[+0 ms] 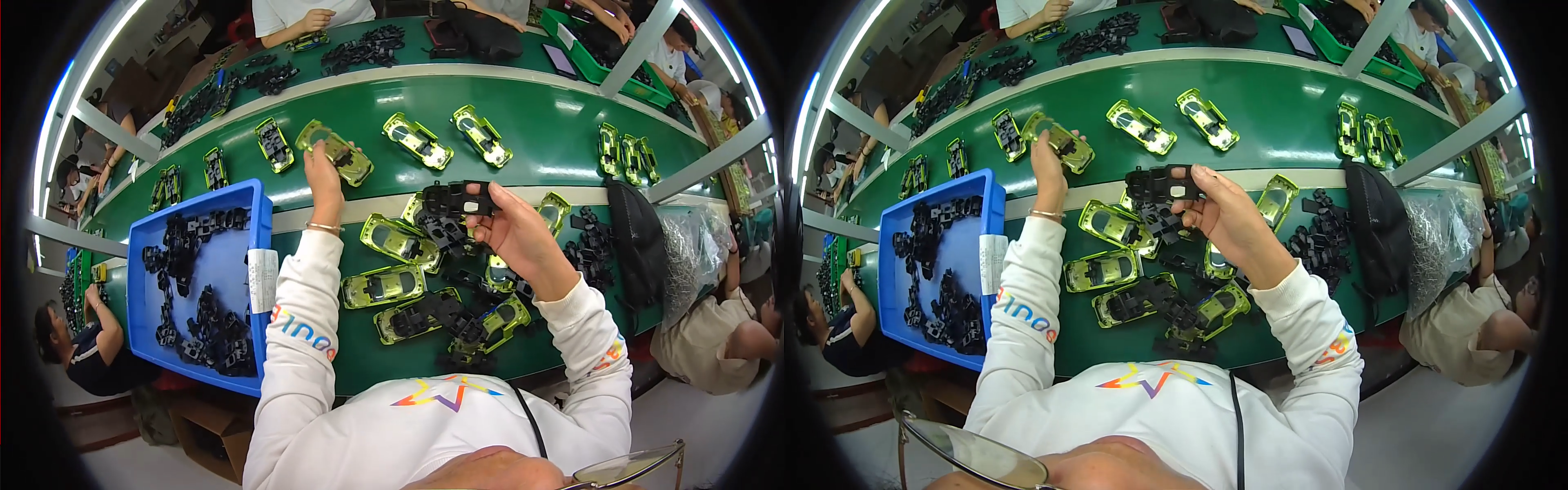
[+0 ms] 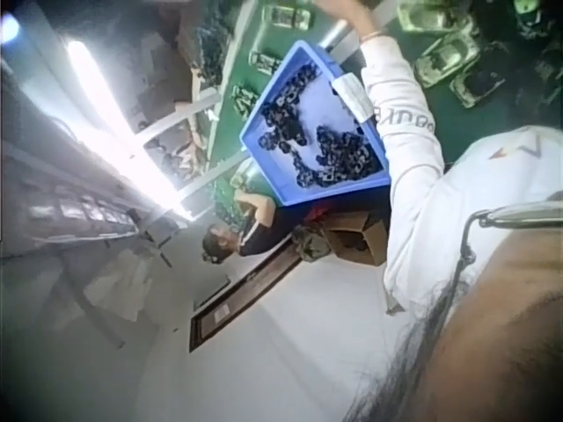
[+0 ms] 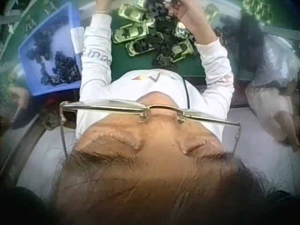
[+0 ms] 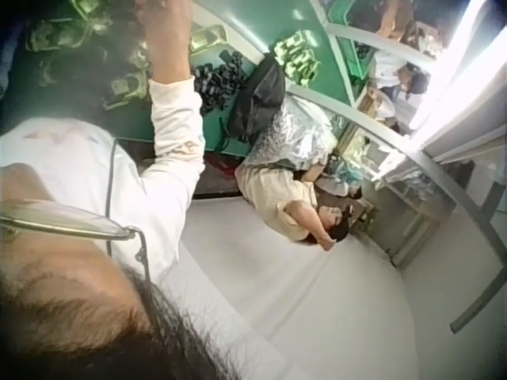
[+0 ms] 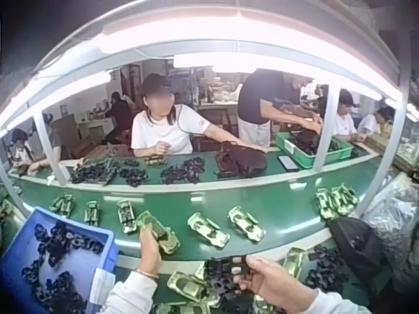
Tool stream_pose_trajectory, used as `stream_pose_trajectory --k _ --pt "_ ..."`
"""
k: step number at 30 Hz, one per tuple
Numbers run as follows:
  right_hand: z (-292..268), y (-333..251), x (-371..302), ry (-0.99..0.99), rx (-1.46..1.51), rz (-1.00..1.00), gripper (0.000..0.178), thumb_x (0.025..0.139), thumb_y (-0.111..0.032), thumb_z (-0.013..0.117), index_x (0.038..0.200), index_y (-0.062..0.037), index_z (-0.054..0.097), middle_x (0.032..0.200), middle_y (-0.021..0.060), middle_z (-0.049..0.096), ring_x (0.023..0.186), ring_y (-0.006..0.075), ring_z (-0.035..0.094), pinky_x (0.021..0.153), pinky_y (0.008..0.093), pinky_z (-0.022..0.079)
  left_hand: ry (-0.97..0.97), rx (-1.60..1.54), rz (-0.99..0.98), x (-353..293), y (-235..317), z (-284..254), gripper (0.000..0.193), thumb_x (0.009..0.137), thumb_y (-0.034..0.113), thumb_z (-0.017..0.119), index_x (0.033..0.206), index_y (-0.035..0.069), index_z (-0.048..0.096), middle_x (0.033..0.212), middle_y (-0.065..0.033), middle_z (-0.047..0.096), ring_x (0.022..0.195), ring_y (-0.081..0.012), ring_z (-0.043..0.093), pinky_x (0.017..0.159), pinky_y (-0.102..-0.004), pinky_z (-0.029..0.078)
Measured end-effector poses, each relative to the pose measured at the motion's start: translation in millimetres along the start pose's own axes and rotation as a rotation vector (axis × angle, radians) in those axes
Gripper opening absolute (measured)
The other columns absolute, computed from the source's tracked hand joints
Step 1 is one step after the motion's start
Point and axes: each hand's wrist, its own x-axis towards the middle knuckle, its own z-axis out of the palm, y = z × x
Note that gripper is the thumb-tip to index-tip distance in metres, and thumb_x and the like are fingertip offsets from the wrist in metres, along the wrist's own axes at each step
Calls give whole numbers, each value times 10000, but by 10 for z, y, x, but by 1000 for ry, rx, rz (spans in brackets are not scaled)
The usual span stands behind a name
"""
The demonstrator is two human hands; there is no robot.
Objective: The person assembles toy cars by fitting black plastic interior parts into toy car bodies by hand, pressing them into place, and setting the assembled car bodies onto the workbench.
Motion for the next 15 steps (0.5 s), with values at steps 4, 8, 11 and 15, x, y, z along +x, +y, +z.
stream_pose_trajectory --k 4,8,11,15 --pt "114 -2 6 -14 -63 -42 332 1050 -273 523 1229 -4 598 1088 70 643 911 190 665 777 293 543 -74 -578 -310 -414 372 -105 292 996 282 443 1143 49 541 1076 -245 686 913 -386 699 794 -470 587" --pt "455 65 76 -44 -303 -273 338 1059 -225 500 1298 3 570 1137 82 632 995 202 668 887 302 531 -217 -774 -516 -1000 769 -192 327 1012 346 429 1134 67 549 1047 -236 678 901 -408 696 794 -491 586" --pt "677 78 106 -225 -938 -713 347 1000 -91 542 1331 12 549 1332 131 536 1133 246 632 937 338 513 -354 -855 -545 -1320 918 -167 484 1033 532 405 1155 86 550 1015 -197 677 873 -388 702 772 -510 588" --pt "931 249 98 -274 -1386 -928 465 829 -5 710 1278 3 590 1273 154 585 1056 338 638 865 399 545 -323 -744 -399 -1599 1047 -151 587 1070 533 270 1227 60 580 1100 -82 685 1024 -195 667 923 -352 542"
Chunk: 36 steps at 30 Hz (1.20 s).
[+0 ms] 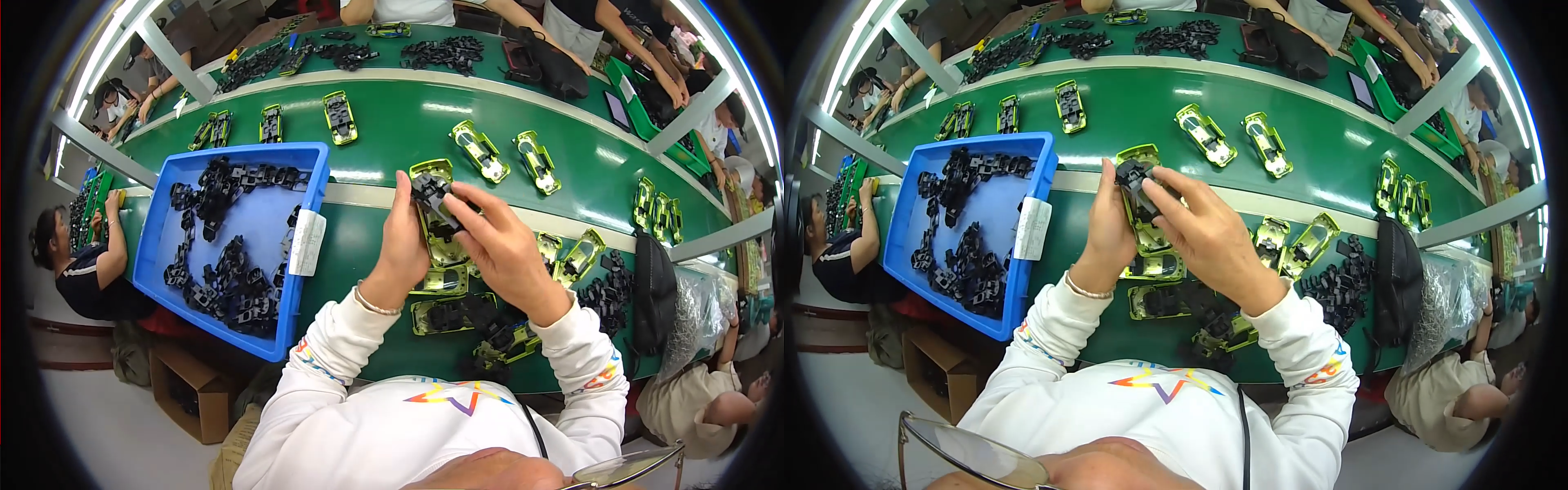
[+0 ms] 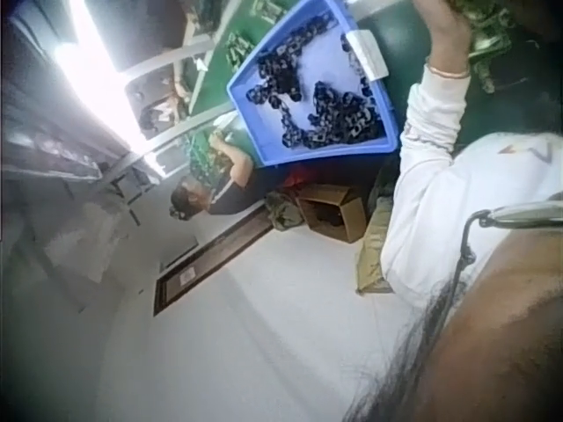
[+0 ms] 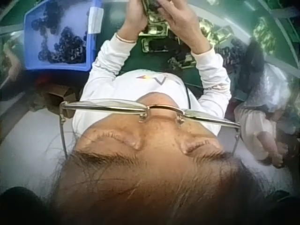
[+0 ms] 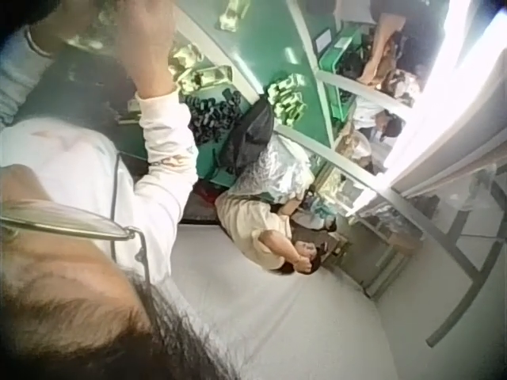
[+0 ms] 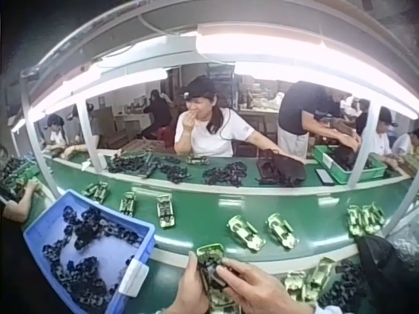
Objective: The person assembles toy cars by fitting black plastic interior parts into toy car bodies by hand, pressing them into place, and setting the assembled car bodies onto the workbench.
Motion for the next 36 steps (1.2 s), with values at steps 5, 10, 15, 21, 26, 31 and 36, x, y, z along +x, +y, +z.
stream_pose_trajectory --k 5,10,15,21,26,31,36 --pt "70 2 -82 96 -282 -186 497 740 -30 770 1218 -12 634 1230 135 655 1057 302 655 870 397 552 61 38 67 -65 -19 74 582 1081 506 256 1212 36 572 1130 -124 681 1026 -201 660 935 -357 528" --pt "111 43 -106 172 -297 -155 502 719 -26 782 1202 -1 646 1226 136 665 1068 295 657 876 391 552 48 20 88 -83 -65 99 564 1087 484 247 1220 39 567 1140 -129 679 1035 -208 659 942 -360 528" --pt "179 38 -102 171 -367 -146 498 737 -55 771 1215 7 645 1241 138 661 1052 290 651 879 392 542 7 -10 98 -109 -127 85 541 1099 440 234 1237 30 559 1154 -127 670 1038 -211 658 947 -358 525" --pt "216 -42 -140 164 -406 -104 499 732 -64 772 1213 1 657 1266 120 661 1021 275 634 880 383 518 36 53 143 -152 -156 127 562 1101 435 227 1277 2 539 1168 -121 652 1031 -211 647 941 -354 521" --pt "224 -76 -137 163 -386 -76 510 709 -31 784 1204 -1 665 1271 108 667 978 271 627 851 369 509 12 68 141 -153 -170 71 589 1096 456 221 1277 -9 536 1176 -132 647 1047 -215 639 943 -356 518" --pt "155 -82 -87 219 -337 -83 451 784 -99 732 1216 1 654 1296 115 650 1025 247 633 840 347 492 -7 61 151 -148 -163 110 624 1088 488 203 1293 -1 531 1186 -136 646 1058 -233 637 941 -374 522" --pt "218 -62 -129 183 -450 -125 432 791 -98 705 1211 -7 659 1288 115 659 1036 244 643 826 332 488 -39 50 137 -153 -137 134 643 1083 507 188 1293 10 536 1188 -128 645 1055 -241 637 946 -376 526"
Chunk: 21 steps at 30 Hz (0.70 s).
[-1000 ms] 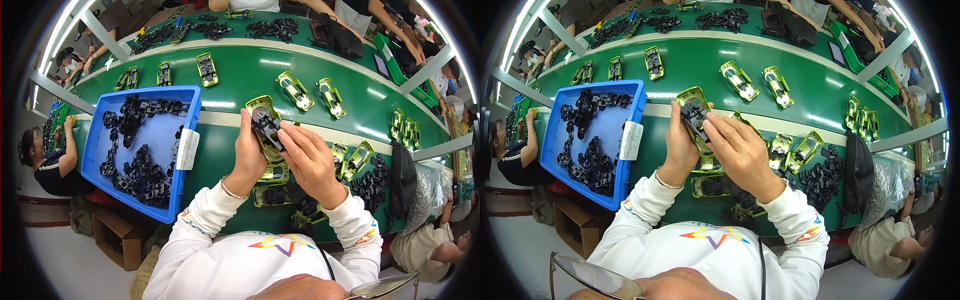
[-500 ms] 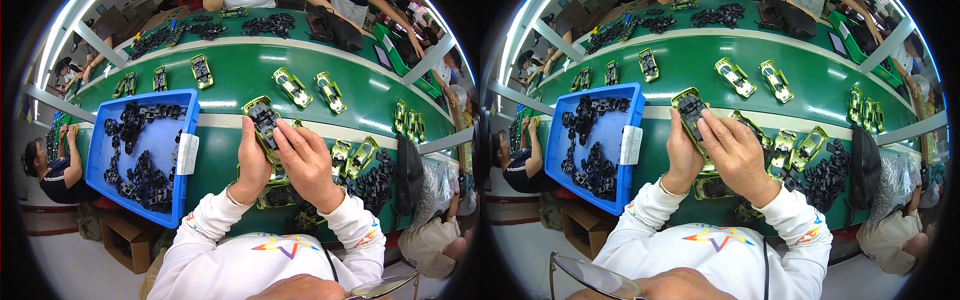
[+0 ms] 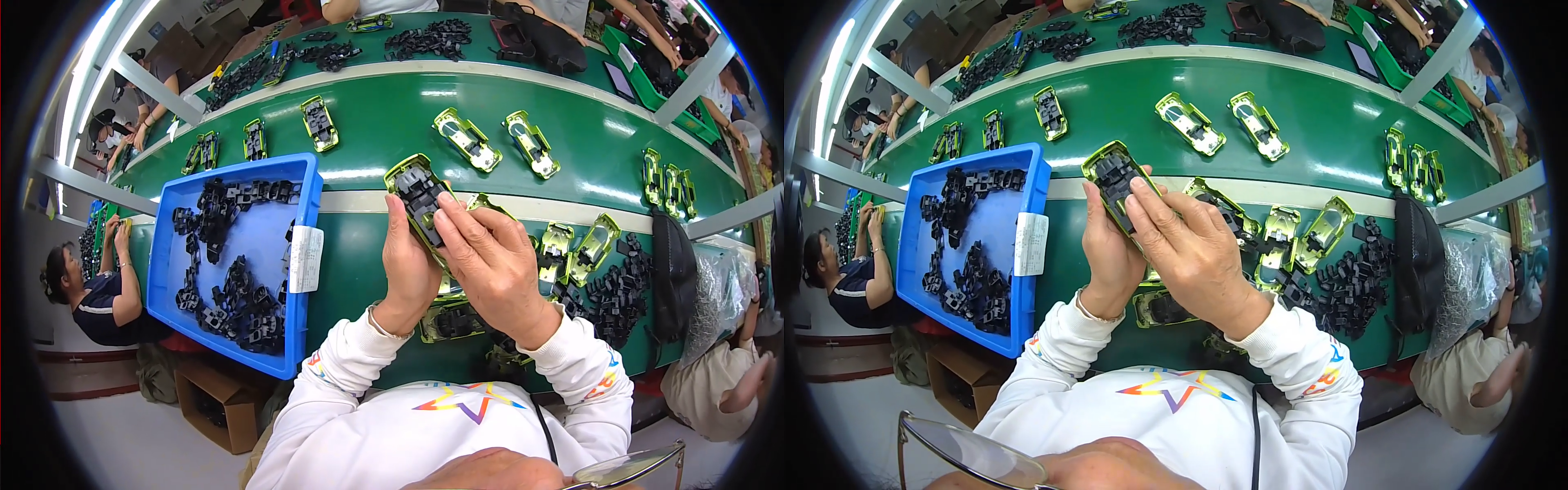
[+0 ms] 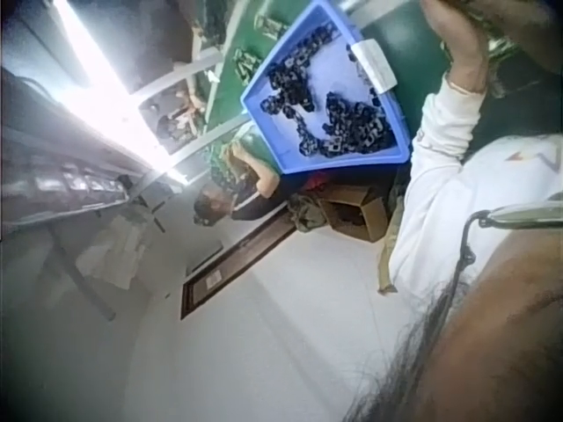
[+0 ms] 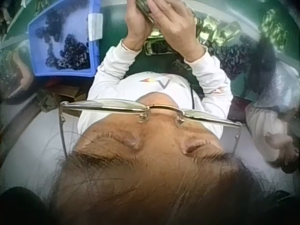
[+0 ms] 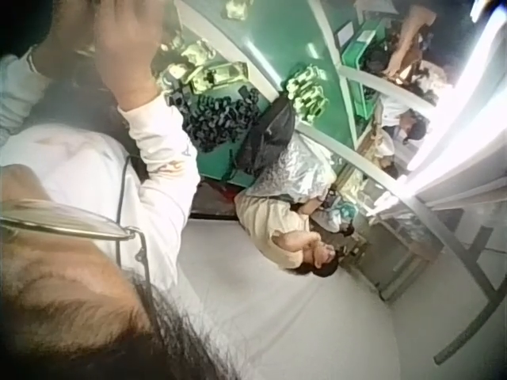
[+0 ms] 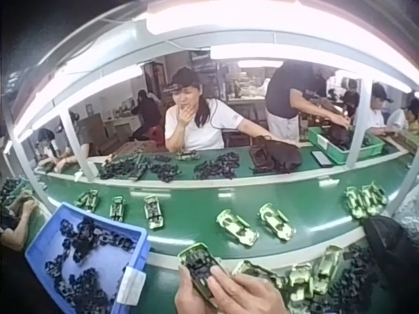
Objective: The person assembles toy cars by fitting black plastic interior parts into toy car bodies by hand, pressing them into place, and setting the assembled car bodies onto the workbench.
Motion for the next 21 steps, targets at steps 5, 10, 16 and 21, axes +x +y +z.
stream_pose_trajectory --k 5,10,16,21 --pt "-5 -10 -27 49 5 -17 407 801 -101 692 1198 -17 670 1289 117 662 1052 241 650 809 309 485 -38 -29 -8 -19 11 14 645 1081 513 192 1288 10 538 1153 -123 654 1028 -233 647 925 -368 539" --pt "22 3 -61 96 26 -6 379 834 -114 676 1203 -28 672 1298 107 660 1069 241 644 804 304 478 -41 -45 -13 -51 50 122 650 1079 519 194 1278 7 541 1112 -127 663 1004 -227 656 901 -362 547" --pt "-73 -67 -12 -48 -81 -1 411 826 -114 666 1224 -14 657 1324 133 639 1061 241 630 803 316 464 13 -53 -20 -26 -6 12 663 1078 523 191 1262 -5 546 1091 -149 662 998 -230 656 892 -362 549" --pt "-196 -77 42 -130 -120 -21 452 784 -100 687 1220 10 646 1304 141 647 967 239 629 815 342 466 -6 68 4 -10 -97 -84 679 1079 520 174 1287 -16 536 1124 -156 656 1018 -237 650 909 -360 543"
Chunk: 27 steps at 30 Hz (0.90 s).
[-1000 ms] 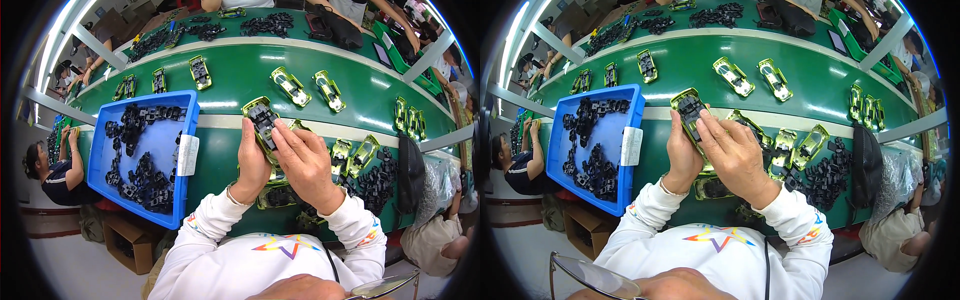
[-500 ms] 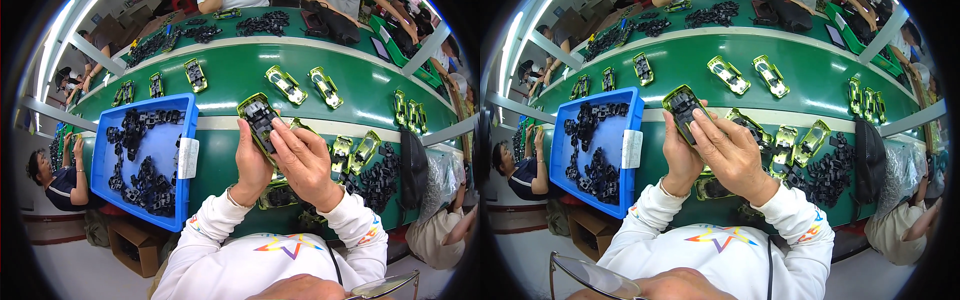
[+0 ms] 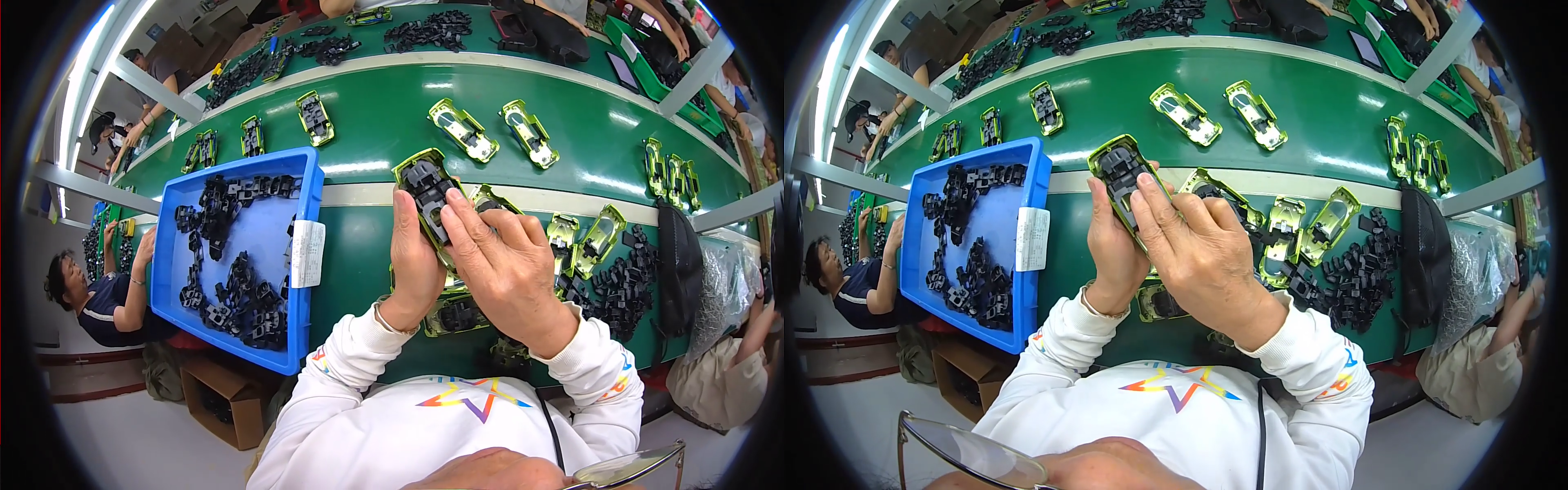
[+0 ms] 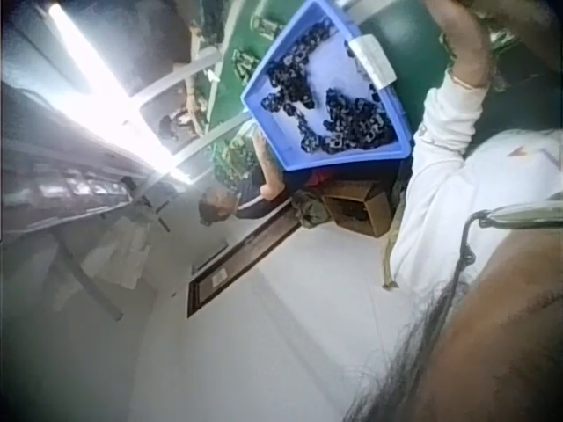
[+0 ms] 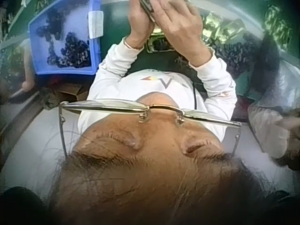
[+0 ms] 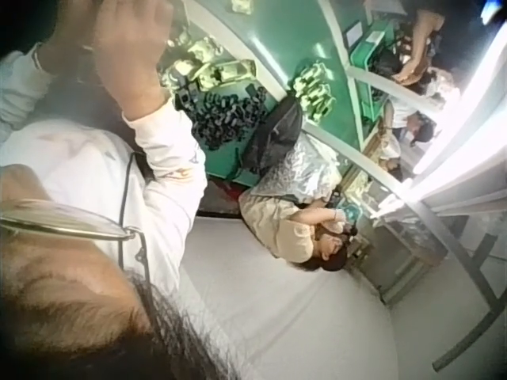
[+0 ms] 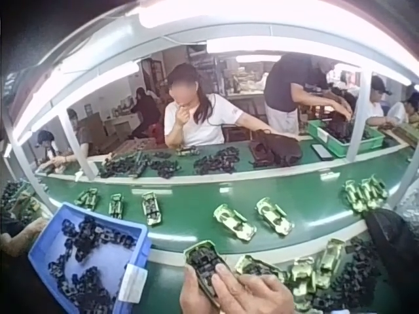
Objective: The person assembles toy cars by fitting black plastic interior parts into toy car bodies by hand, pressing them into place, and setting the assembled car bodies onto the workbench.
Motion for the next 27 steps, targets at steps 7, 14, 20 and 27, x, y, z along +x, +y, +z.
stream_pose_trajectory --k 7,14,20,27 --pt "-43 11 47 -67 -74 -63 449 764 -85 619 1192 46 650 1309 166 640 958 247 615 897 372 477 -40 -77 2 11 -53 -41 631 1084 495 214 1322 -15 499 1170 -156 640 1043 -247 642 940 -369 532" --pt "-145 -15 51 -84 -67 -94 446 754 -82 616 1178 52 657 1308 172 638 978 260 612 907 383 479 -53 149 111 -78 86 151 381 978 205 392 1306 19 440 1253 -161 593 1048 -228 615 935 -366 507" --pt "-228 103 90 -281 14 1 515 751 -229 775 1202 -29 630 1279 95 642 1138 207 578 1097 405 360 29 121 -6 45 -17 136 370 941 157 423 1269 2 498 1204 -149 633 1046 -219 617 952 -357 489" --pt "-154 415 -151 -12 402 34 443 782 -152 770 1196 -84 627 1328 64 622 1179 256 593 1075 440 402 -59 217 -123 199 169 14 328 1028 178 491 1268 -39 545 1290 -198 610 1172 -278 618 951 -368 525"
